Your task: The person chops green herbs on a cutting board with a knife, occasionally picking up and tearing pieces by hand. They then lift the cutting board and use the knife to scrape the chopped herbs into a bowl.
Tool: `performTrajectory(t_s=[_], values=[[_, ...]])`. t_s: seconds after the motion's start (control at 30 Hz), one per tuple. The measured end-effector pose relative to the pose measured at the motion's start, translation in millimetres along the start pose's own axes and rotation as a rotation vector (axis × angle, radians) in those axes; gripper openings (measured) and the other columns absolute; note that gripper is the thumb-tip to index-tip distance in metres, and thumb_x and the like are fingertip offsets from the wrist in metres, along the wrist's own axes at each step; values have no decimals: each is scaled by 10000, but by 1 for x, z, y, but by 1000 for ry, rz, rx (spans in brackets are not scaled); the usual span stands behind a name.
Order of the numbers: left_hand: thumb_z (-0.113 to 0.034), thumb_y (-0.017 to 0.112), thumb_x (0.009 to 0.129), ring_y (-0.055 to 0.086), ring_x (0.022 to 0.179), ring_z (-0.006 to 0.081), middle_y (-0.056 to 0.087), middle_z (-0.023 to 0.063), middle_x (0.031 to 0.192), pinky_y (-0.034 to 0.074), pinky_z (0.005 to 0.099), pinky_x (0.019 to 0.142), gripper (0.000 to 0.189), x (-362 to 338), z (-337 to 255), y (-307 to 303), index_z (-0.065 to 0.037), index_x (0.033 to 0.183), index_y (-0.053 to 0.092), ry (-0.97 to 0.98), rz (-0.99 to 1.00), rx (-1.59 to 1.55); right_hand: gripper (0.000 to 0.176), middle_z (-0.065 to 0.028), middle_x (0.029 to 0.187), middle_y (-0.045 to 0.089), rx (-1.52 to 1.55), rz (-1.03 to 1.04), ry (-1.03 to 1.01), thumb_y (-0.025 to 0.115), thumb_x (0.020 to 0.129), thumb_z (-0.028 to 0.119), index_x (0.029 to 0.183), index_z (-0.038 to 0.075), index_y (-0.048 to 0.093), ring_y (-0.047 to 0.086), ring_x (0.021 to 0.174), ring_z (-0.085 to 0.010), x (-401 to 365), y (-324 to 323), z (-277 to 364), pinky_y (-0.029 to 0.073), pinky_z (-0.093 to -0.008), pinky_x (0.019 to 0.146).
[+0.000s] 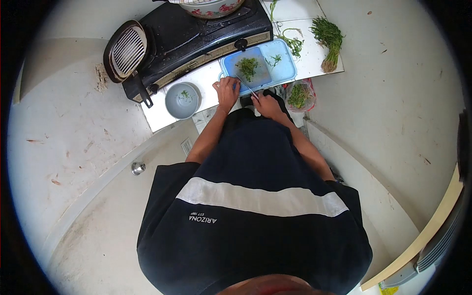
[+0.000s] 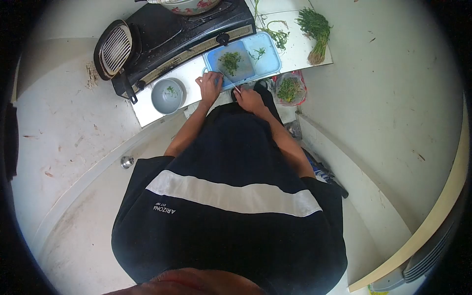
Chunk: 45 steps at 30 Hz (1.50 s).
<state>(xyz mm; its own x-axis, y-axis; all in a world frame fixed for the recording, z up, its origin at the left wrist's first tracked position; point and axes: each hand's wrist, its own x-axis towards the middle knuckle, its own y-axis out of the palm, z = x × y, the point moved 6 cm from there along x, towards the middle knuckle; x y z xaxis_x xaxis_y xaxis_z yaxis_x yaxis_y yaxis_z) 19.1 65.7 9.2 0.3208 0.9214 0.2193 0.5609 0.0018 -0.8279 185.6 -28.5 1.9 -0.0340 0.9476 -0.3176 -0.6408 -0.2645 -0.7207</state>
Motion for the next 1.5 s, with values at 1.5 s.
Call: performTrajectory(t_s=[1.5], values=[[-203,739,907,617,989,157,685,-63,1079,313,471,955,153,-7,-3,-16,-177,1052,782,106,112,-13,427,-257,688,660,-66,-58,-11,534,1037,428,1007,5,573,670,669,-492,8,5,-6,542,-602,619]])
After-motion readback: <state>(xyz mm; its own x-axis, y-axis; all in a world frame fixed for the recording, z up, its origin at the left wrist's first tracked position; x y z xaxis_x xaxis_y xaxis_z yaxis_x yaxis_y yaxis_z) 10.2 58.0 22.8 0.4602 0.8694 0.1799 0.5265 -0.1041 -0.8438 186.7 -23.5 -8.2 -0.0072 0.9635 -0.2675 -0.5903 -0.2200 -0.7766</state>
